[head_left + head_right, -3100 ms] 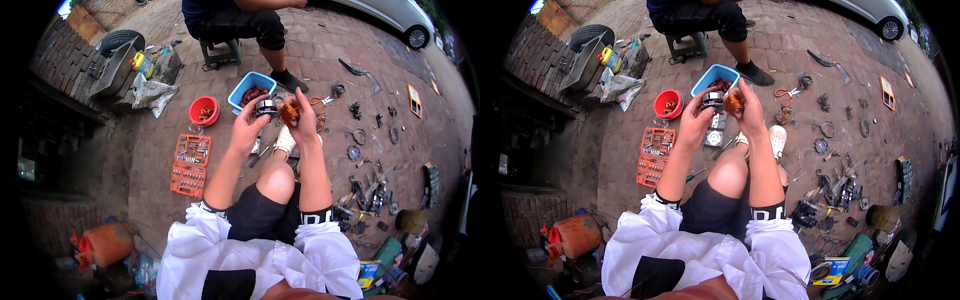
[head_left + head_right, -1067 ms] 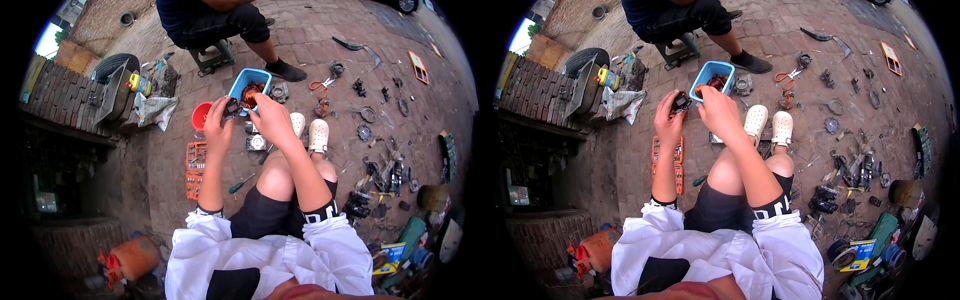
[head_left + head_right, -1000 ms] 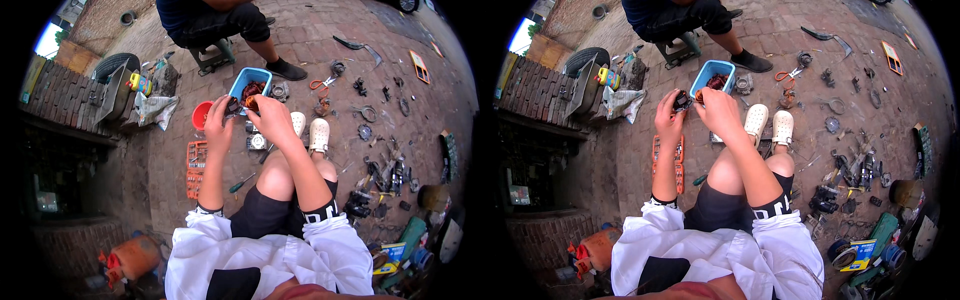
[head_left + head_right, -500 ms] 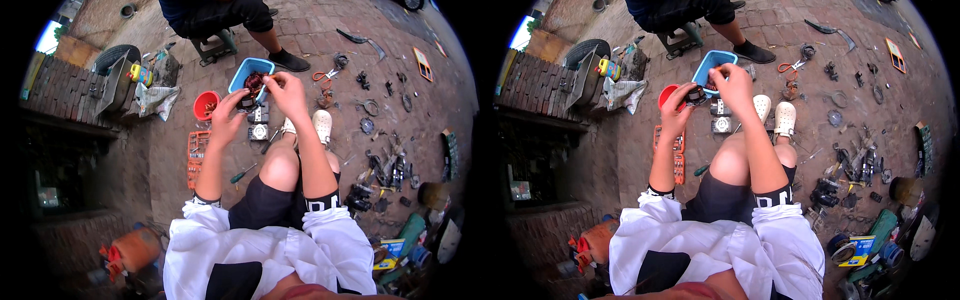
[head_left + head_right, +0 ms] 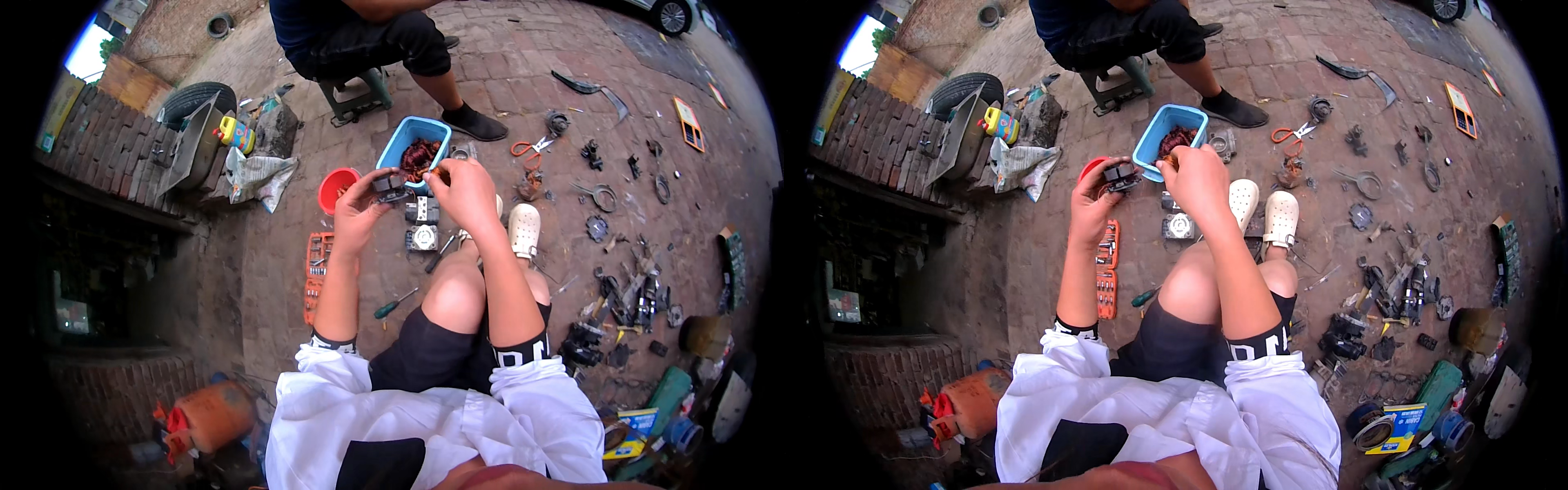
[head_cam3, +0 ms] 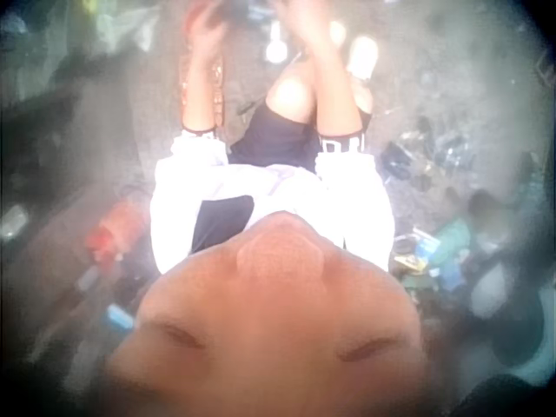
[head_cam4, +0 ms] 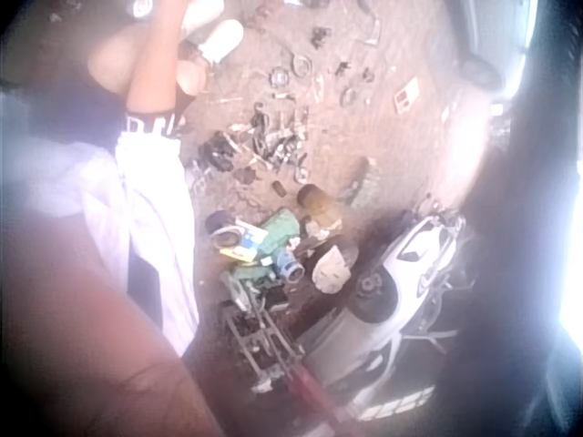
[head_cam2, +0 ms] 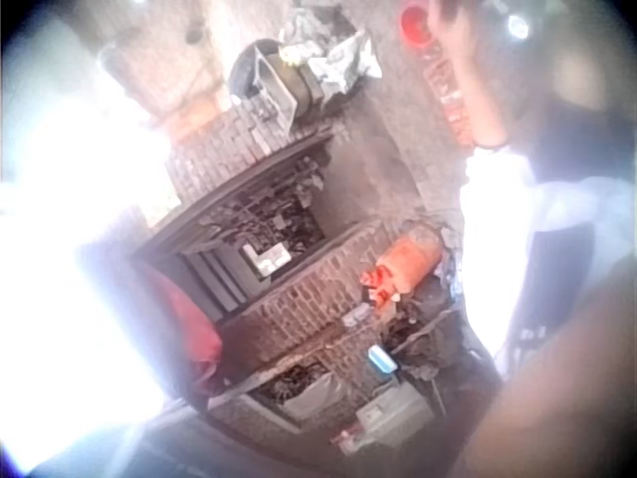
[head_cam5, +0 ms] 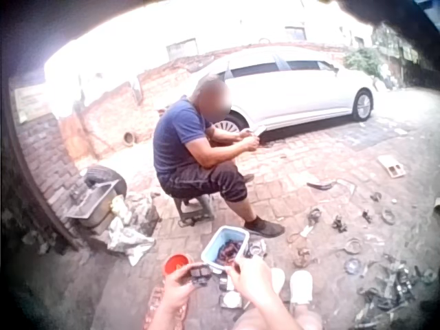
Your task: The person sits on the ground and handles a copper wire coil and a small black cylindrical component. They repeatedly bring the two parts together, separate them, and rotate them while seated among scattered tools and parts.
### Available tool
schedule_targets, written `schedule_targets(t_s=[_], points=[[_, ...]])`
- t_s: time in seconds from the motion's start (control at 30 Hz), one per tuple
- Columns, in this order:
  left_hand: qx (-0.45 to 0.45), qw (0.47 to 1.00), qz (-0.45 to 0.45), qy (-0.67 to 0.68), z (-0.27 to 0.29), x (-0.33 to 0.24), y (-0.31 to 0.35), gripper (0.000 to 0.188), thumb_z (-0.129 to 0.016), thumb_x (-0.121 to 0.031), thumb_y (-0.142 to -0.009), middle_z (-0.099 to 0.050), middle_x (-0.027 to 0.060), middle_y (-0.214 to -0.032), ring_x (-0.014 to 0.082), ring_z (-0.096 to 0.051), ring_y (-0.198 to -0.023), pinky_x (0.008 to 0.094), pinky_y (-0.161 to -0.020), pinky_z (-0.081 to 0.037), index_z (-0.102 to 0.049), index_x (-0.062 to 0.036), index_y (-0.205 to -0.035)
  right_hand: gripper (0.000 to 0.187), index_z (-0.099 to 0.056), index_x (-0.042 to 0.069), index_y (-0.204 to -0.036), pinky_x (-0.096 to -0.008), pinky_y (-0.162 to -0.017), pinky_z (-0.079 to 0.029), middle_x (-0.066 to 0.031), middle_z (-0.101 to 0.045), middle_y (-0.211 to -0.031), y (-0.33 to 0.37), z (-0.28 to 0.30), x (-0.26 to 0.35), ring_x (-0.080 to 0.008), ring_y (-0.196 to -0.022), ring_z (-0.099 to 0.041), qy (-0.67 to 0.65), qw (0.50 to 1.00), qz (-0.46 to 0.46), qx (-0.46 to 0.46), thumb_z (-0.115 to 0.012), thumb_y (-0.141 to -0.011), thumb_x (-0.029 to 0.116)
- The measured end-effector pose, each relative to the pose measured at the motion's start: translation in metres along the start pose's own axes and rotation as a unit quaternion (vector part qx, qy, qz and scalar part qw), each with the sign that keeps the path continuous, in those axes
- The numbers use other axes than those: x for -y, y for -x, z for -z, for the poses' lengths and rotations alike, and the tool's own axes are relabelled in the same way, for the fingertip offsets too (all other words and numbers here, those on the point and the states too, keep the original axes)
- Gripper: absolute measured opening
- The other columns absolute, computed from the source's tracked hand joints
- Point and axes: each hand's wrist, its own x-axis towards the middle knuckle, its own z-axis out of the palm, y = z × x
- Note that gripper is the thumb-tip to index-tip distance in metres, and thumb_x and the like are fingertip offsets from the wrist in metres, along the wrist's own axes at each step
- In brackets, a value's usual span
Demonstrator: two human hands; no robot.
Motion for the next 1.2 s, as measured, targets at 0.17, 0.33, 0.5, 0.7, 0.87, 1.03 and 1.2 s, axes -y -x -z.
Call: schedule_targets(t_s=[0.17, 0.33, 0.5, 0.7, 0.87, 1.03, 1.2], points=[[-0.118, 0.987, -0.030, -0.105, 0.009, 0.004, -0.009, 0.046, -0.059, 0.009, -0.079, -0.057, 0.0093, -0.117, 0.0169, -0.056, -0.105, 0.0282, -0.089, -0.046, -0.049, 0.0029, -0.123, 0.023, -0.063, 0.000, -0.075, -0.0342, -0.065, -0.048, -0.0120, -0.062, -0.069, -0.003, 0.008, -0.001, -0.0220, -0.069, -0.060, -0.213, 0.968, -0.032, 0.129, -0.063, -0.079, 0.022], [-0.119, 0.971, -0.010, -0.205, 0.004, 0.011, -0.013, 0.046, -0.060, 0.010, -0.075, -0.059, 0.0098, -0.113, 0.0155, -0.058, -0.101, 0.0278, -0.088, -0.046, -0.054, -0.0003, -0.120, 0.026, -0.061, -0.003, -0.081, -0.0258, -0.061, -0.046, -0.0036, -0.061, -0.068, -0.001, 0.008, 0.003, -0.0087, -0.065, -0.056, -0.430, 0.852, 0.002, 0.298, -0.058, -0.086, 0.022], [-0.031, 0.896, -0.091, -0.434, -0.010, 0.006, -0.008, 0.053, -0.065, 0.008, -0.065, -0.058, 0.0157, -0.118, 0.0272, -0.057, -0.109, 0.0345, -0.090, -0.047, -0.056, -0.0019, -0.116, 0.021, -0.063, -0.001, -0.095, -0.0228, -0.070, -0.043, -0.0003, -0.062, -0.085, -0.004, 0.014, 0.016, -0.0058, -0.076, -0.054, -0.626, 0.767, -0.057, 0.126, -0.057, -0.088, 0.017], [-0.018, 0.948, -0.041, -0.317, -0.017, 0.001, -0.011, 0.050, -0.057, 0.014, -0.071, -0.056, 0.0111, -0.119, 0.0193, -0.055, -0.109, 0.0315, -0.091, -0.048, -0.054, -0.0003, -0.119, 0.031, -0.053, -0.002, -0.116, -0.0222, -0.074, -0.043, -0.0050, -0.061, -0.102, -0.015, 0.016, -0.003, -0.0059, -0.082, -0.054, -0.685, 0.725, -0.050, 0.048, -0.051, -0.086, 0.006], [-0.023, 0.979, -0.001, -0.200, -0.011, -0.003, -0.009, 0.053, -0.058, 0.014, -0.070, -0.055, 0.0099, -0.122, 0.0197, -0.055, -0.110, 0.0314, -0.090, -0.047, -0.053, -0.0004, -0.120, 0.044, -0.044, -0.004, -0.125, -0.0256, -0.071, -0.044, -0.0045, -0.059, -0.097, -0.016, 0.005, 0.006, -0.0105, -0.076, -0.052, -0.610, 0.792, -0.025, 0.015, -0.052, -0.082, 0.003], [-0.006, 0.991, -0.014, -0.134, -0.019, -0.021, -0.008, 0.054, -0.053, 0.017, -0.071, -0.055, 0.0091, -0.119, 0.0188, -0.055, -0.108, 0.0288, -0.090, -0.046, -0.050, 0.0013, -0.123, 0.045, -0.044, -0.003, -0.122, -0.0343, -0.068, -0.045, -0.0108, -0.056, -0.087, -0.008, 0.007, 0.007, -0.0210, -0.073, -0.053, -0.319, 0.945, 0.068, 0.011, -0.056, -0.080, 0.006], [0.001, 0.992, -0.002, -0.122, -0.014, -0.024, -0.009, 0.052, -0.054, 0.016, -0.073, -0.056, 0.0095, -0.118, 0.0175, -0.055, -0.108, 0.0289, -0.091, -0.045, -0.050, 0.0013, -0.123, 0.031, -0.055, 0.002, -0.106, -0.0397, -0.070, -0.045, -0.0170, -0.055, -0.086, -0.006, 0.008, 0.002, -0.0335, -0.080, -0.055, -0.134, 0.978, 0.154, -0.038, -0.064, -0.079, 0.015]])
